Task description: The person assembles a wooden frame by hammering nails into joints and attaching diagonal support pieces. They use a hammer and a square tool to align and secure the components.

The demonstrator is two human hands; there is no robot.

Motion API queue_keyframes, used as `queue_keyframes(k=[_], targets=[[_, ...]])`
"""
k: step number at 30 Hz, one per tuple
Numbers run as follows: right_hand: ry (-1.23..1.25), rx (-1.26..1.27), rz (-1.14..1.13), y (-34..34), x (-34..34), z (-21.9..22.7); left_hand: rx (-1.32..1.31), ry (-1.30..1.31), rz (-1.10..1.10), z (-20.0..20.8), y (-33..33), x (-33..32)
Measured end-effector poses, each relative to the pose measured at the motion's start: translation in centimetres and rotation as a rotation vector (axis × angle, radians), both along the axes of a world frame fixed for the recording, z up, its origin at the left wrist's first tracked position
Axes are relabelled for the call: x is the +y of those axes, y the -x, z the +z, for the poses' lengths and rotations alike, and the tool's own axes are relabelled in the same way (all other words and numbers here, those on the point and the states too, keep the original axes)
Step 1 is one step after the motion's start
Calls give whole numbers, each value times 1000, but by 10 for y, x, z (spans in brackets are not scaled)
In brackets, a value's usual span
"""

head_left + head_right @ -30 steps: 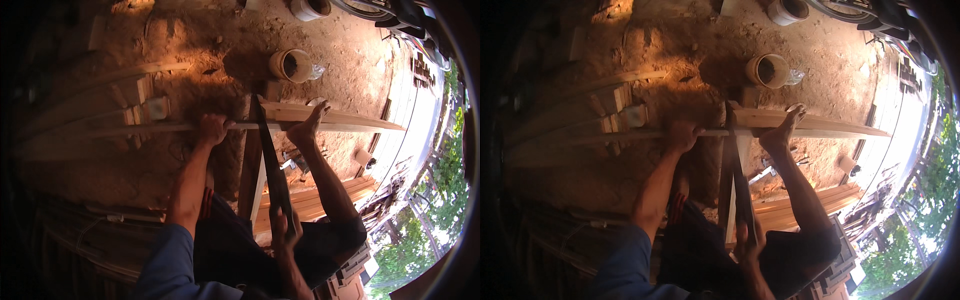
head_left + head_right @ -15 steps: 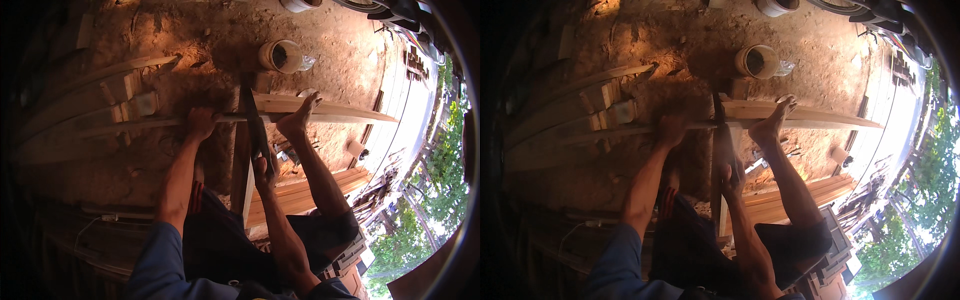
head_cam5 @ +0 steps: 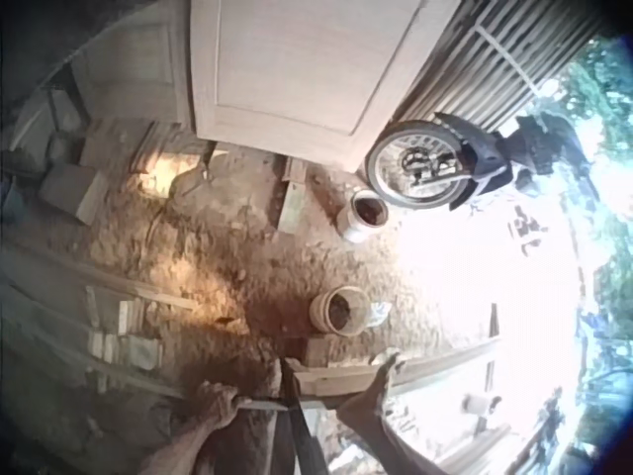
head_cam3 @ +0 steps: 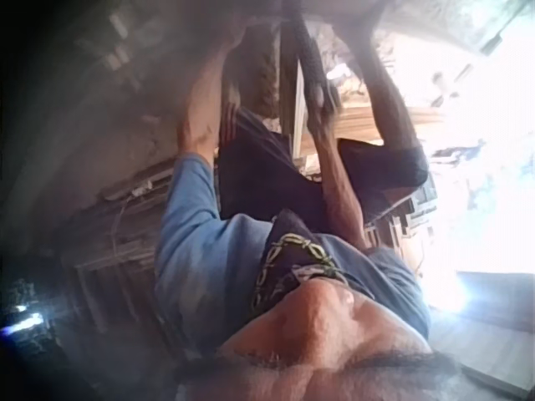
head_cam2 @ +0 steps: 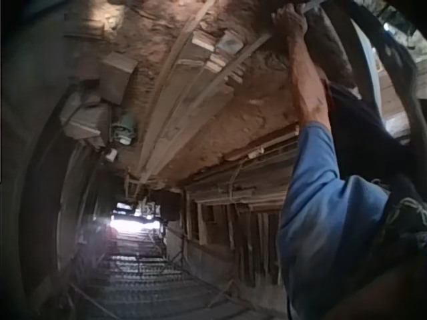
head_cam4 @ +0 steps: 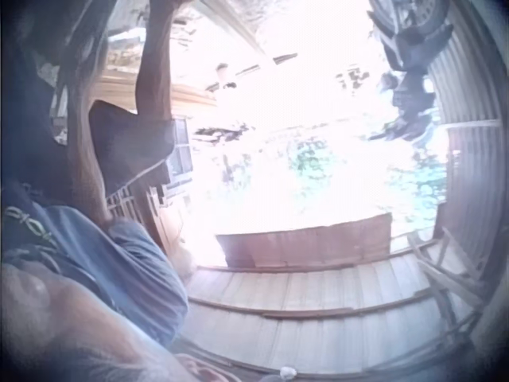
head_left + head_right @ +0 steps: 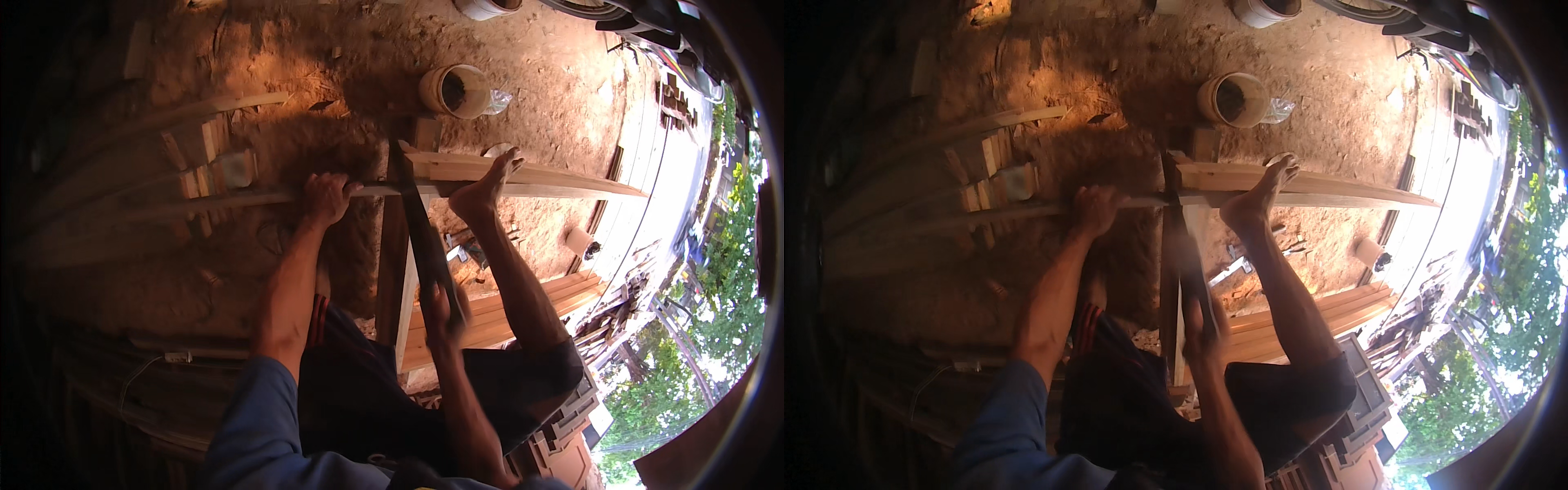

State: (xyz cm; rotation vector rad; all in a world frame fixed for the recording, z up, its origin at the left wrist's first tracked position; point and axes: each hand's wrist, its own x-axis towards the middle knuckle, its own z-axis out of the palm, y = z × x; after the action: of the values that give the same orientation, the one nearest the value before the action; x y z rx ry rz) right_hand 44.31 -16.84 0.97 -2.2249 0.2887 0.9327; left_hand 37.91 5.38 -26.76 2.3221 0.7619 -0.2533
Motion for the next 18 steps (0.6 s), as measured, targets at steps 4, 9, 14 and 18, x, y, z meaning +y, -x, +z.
queue_keyframes(k=[4,9,14,18], targets=[[-176,-20,14,-18,12,-61,0,-42,-39,0,-1,2],[-141,-131,-167,58,-51,138,-34,57,38,-1,-1,0],[-40,-172,-93,40,-28,72,12,77,16,4,-3,-1],[-157,-175,15,8,5,-42,6,40,51,8,0,12]])
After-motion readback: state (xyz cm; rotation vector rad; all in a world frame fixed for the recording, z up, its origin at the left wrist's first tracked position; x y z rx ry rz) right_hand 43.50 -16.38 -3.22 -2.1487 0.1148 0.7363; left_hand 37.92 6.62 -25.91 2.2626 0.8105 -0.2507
